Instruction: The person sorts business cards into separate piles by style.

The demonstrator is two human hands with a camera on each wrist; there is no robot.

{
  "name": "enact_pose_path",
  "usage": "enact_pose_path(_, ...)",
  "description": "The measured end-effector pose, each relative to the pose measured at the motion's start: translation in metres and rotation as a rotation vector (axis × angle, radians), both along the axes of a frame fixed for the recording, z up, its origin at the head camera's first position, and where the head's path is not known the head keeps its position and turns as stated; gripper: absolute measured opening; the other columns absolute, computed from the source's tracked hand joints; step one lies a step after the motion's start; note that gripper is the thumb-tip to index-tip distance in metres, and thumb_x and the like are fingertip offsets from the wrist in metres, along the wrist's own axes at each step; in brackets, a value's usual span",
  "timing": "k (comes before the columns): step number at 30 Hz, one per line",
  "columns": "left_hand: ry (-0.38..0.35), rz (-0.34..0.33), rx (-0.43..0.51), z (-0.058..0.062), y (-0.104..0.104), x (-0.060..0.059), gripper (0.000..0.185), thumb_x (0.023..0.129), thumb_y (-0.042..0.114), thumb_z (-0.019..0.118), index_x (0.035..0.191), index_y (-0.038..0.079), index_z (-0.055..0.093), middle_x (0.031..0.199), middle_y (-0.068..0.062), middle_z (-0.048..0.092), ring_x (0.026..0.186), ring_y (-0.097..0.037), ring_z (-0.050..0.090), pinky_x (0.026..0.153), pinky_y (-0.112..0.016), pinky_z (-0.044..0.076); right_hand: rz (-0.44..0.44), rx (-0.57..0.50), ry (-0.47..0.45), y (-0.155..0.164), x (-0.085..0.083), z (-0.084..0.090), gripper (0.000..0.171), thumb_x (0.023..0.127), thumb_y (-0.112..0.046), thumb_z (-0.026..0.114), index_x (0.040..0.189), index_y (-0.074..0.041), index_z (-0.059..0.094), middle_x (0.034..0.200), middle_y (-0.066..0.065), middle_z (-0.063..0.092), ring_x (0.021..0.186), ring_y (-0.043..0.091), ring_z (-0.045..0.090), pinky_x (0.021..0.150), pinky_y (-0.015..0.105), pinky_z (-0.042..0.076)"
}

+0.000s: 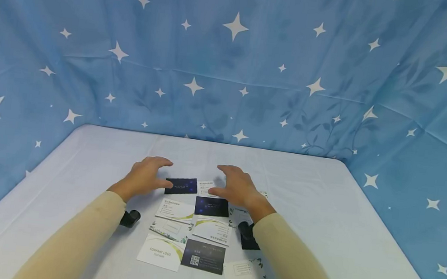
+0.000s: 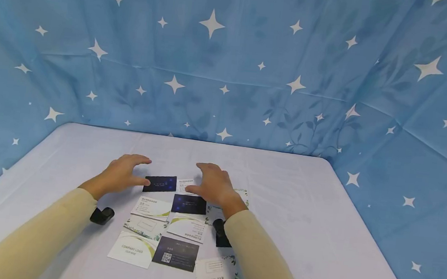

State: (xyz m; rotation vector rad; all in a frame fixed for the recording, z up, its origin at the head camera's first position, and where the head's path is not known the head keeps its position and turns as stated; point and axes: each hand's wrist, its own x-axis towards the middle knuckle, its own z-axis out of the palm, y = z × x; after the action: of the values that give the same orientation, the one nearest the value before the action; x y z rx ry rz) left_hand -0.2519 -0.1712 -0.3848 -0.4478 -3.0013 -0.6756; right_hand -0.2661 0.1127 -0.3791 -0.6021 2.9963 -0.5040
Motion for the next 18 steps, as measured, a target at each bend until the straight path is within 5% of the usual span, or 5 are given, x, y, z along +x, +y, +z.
enact_pose_path(11, -0.215, 0.035, -0.018, -0.009, 0.007, -0.010, 0.064, 0.083, 0.029, 0.083, 0.141, 0.015, 0.059, 0.144, -0.015, 0.052, 0.136, -0.040, 0.041, 0.106, -0.063, 0.028, 0.057, 0.071, -0.133, -0.054, -0.016, -0.001, 0.072, 0.085, -0.045, 0.079, 0.148, -0.021, 0.051, 0.143, 0.004, 0.055, 0.134, 0.027, 0.047, 0.109, 0.050, 0.034)
enact_pose_path(18, -0.251, 0.046, -0.024, -0.011, 0.007, -0.010, 0.059, 0.085, 0.026, 0.082, 0.139, 0.016, 0.061, 0.143, -0.014, 0.054, 0.135, -0.039, 0.044, 0.106, -0.062, 0.029, 0.041, 0.129, -0.174, -0.064, -0.021, -0.010, 0.071, 0.084, -0.045, 0.080, 0.146, -0.022, 0.054, 0.139, 0.004, 0.059, 0.130, 0.026, 0.050, 0.108, 0.047, 0.035)
